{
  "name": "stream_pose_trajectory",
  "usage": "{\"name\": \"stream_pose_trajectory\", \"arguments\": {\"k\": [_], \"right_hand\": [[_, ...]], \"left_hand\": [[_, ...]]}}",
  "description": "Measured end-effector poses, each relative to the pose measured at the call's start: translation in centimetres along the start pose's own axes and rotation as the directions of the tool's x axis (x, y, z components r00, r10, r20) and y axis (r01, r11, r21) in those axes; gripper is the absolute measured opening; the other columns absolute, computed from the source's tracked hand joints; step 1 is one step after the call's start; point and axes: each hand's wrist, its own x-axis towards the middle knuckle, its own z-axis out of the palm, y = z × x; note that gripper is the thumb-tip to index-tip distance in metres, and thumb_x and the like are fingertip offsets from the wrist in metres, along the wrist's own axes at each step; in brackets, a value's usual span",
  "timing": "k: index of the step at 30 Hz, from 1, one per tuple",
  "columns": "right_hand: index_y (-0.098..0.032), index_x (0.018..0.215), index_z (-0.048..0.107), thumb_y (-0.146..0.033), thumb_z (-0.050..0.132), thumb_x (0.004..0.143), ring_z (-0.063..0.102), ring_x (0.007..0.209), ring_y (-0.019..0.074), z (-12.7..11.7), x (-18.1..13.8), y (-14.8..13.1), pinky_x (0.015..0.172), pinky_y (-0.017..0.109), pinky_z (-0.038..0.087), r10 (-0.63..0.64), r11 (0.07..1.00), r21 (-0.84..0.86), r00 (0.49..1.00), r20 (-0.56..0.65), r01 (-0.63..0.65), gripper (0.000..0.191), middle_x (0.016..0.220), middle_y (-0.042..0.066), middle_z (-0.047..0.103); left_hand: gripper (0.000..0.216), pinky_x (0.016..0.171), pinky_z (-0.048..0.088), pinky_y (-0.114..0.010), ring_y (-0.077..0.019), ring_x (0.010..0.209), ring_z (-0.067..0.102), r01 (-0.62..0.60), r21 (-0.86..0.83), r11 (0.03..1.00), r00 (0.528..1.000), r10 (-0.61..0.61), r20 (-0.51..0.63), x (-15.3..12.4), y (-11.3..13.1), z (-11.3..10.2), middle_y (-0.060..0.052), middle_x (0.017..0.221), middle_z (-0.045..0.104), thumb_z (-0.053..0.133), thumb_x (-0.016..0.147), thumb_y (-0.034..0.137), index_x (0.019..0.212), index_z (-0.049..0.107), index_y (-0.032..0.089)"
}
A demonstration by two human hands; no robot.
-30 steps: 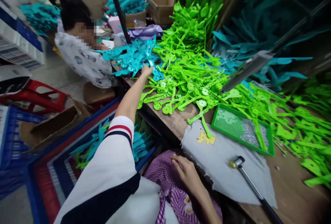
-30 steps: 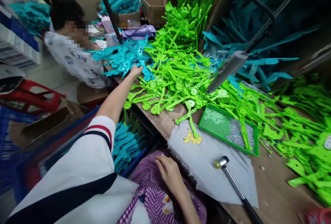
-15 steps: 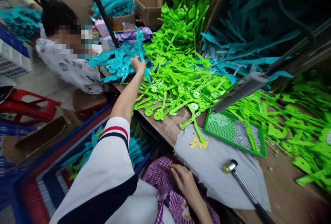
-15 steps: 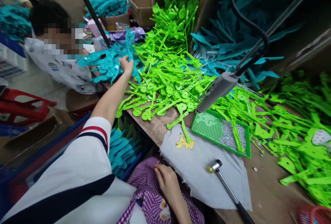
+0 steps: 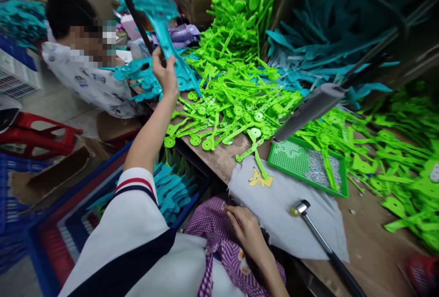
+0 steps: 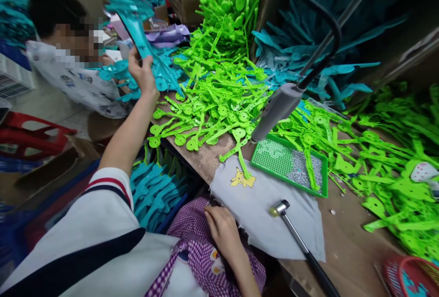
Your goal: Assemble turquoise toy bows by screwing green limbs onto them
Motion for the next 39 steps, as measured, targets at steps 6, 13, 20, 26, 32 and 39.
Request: {"name": "stream_pose_trajectory", "arguments": {"k": [6, 13, 20, 26, 32, 39], "right_hand": [[-0.022, 0.123, 0.066, -0.023, 0.051, 0.100, 0.072, 0.108, 0.0195, -3.2, 7.0, -4.4, 0.095, 0.037, 0.060, -0.160, 0.983, 0.043, 0.944, -0.287, 0.180, 0.027, 0.114, 0.008, 0.076], [-0.022, 0.154, 0.034, -0.044, 0.061, 0.092, 0.037, 0.149, 0.0373, -3.3, 19.9, -5.6, 0.115, 0.062, 0.039, -0.220, 0.964, -0.222, 0.905, -0.364, 0.145, 0.071, 0.160, 0.020, 0.038], [-0.015, 0.139, 0.045, -0.035, 0.064, 0.080, 0.068, 0.099, 0.0290, -1.3, 20.1, -2.6, 0.083, 0.043, 0.058, -0.092, 0.994, -0.095, 0.937, -0.338, 0.063, 0.064, 0.125, 0.017, 0.066], [-0.022, 0.131, 0.044, -0.033, 0.067, 0.077, 0.058, 0.063, 0.0151, -3.0, 16.5, -0.5, 0.057, 0.030, 0.052, -0.047, 0.990, 0.086, 0.844, -0.534, 0.110, 0.060, 0.088, 0.001, 0.063], [-0.026, 0.131, 0.043, -0.032, 0.070, 0.075, 0.048, 0.052, 0.0095, -4.4, 13.4, 0.2, 0.047, 0.025, 0.045, -0.056, 0.990, 0.077, 0.837, -0.544, 0.117, 0.063, 0.080, -0.005, 0.055], [-0.026, 0.132, 0.044, -0.031, 0.071, 0.077, 0.050, 0.051, 0.0092, -5.6, 11.3, 0.5, 0.046, 0.024, 0.046, -0.113, 0.990, 0.017, 0.852, -0.512, 0.142, 0.061, 0.079, -0.005, 0.055]], "left_hand": [[0.033, 0.117, 0.040, -0.031, -0.0165, 0.137, 0.050, -0.180, -0.233, 0.956, 0.977, 0.146, -0.155, -6.9, 3.9, -4.6, -0.002, 0.143, 0.055, 0.056, 0.098, 0.020, 0.128, 0.043, 0.022], [0.052, 0.100, 0.053, -0.038, -0.0219, 0.119, 0.063, 0.175, -0.092, 0.980, 0.967, -0.153, 0.204, -21.1, 5.9, -3.7, -0.008, 0.126, 0.062, 0.046, 0.098, 0.065, 0.134, 0.041, 0.028], [0.073, 0.109, 0.047, -0.049, -0.0315, 0.133, 0.056, -0.026, -0.092, 0.995, 0.824, 0.073, 0.562, -23.3, 3.9, -8.5, -0.015, 0.139, 0.060, 0.041, 0.092, 0.077, 0.144, 0.049, 0.026], [0.094, 0.120, 0.002, -0.071, -0.0480, 0.156, 0.002, -0.421, 0.503, 0.754, 0.669, -0.117, 0.734, -20.2, -2.6, -12.7, -0.020, 0.170, 0.012, 0.059, 0.084, 0.076, 0.158, 0.037, 0.023], [0.076, 0.120, 0.006, -0.069, -0.0420, 0.157, 0.008, -0.610, 0.464, 0.643, 0.445, -0.207, 0.871, -16.0, -5.7, -8.3, -0.015, 0.172, 0.008, 0.056, 0.093, 0.063, 0.158, 0.036, 0.030], [0.078, 0.126, 0.005, -0.053, -0.0323, 0.157, 0.017, -0.686, 0.317, 0.655, 0.334, -0.104, 0.937, -10.4, -7.8, -6.3, -0.018, 0.170, 0.016, 0.063, 0.090, 0.052, 0.156, 0.039, 0.018]]}}
